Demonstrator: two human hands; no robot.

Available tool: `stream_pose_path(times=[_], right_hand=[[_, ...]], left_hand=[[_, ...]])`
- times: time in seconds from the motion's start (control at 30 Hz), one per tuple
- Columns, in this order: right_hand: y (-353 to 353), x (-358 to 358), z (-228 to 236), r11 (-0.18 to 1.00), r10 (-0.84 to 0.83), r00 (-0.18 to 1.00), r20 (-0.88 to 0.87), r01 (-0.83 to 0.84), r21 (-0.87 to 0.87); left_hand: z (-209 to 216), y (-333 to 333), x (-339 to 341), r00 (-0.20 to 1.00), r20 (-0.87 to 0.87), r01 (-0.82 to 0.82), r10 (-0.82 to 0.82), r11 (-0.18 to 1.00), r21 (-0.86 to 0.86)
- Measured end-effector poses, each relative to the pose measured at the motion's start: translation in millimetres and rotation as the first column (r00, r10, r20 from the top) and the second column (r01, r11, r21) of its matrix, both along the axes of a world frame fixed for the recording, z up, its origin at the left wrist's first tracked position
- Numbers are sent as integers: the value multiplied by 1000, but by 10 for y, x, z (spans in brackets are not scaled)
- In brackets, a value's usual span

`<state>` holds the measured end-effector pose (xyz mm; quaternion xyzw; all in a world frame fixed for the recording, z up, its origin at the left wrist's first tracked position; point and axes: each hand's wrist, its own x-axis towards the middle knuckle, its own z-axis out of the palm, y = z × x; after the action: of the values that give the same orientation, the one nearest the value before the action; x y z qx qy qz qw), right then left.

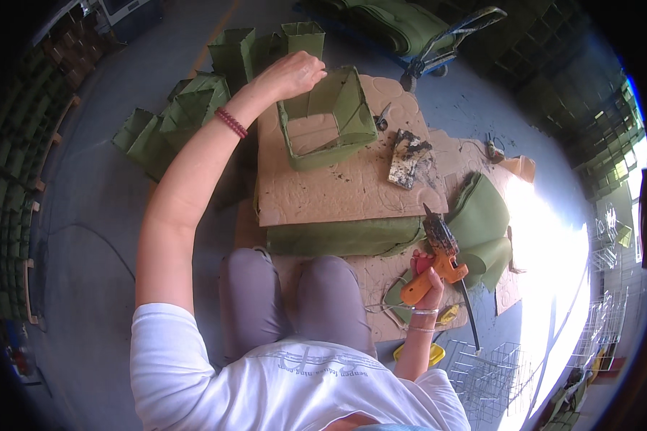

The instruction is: The person assembles green foam boxes by hand, gluing the pieces together with a glue gun.

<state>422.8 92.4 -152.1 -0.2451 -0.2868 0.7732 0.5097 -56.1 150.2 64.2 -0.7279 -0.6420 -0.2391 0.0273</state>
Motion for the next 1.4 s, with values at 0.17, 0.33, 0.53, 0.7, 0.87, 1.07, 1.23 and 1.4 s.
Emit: stream_pose_path(times=[0.17, 0.33, 0.53, 0.7, 0.87, 1.07, 1.23, 1.4], right_hand=[[-45, -110, 224, 988, 98, 994, 55, -104, 118], [-224, -491, 581, 933, 273, 943, 190, -308, 185], [-383, -661, 666, 868, 346, 757, 554, -482, 117], [-419, -683, 630, 895, 289, 697, 656, -440, 72], [-307, -567, 663, 916, 248, 619, 745, -400, 28], [-244, -533, 597, 909, 300, 624, 722, -417, -17], [-270, -578, 678, 878, 341, 555, 759, -477, -46], [-341, -540, 641, 900, 314, 612, 726, -436, -21]], left_hand=[[-393, -322, 504, 950, -266, -113, 163, 975, 193], [-772, -598, 887, 951, -244, -95, 188, 932, 350], [-1033, -728, 1279, 968, -217, -63, 125, 960, 274], [-1150, -880, 1390, 968, -232, -26, 96, 958, 287], [-1267, -932, 1493, 965, -257, 16, 51, 968, 251], [-1322, -934, 1488, 971, -237, 25, 27, 977, 214], [-1367, -946, 1442, 964, -261, 11, 48, 975, 220], [-1373, -910, 1495, 959, -280, 15, 46, 977, 212]])
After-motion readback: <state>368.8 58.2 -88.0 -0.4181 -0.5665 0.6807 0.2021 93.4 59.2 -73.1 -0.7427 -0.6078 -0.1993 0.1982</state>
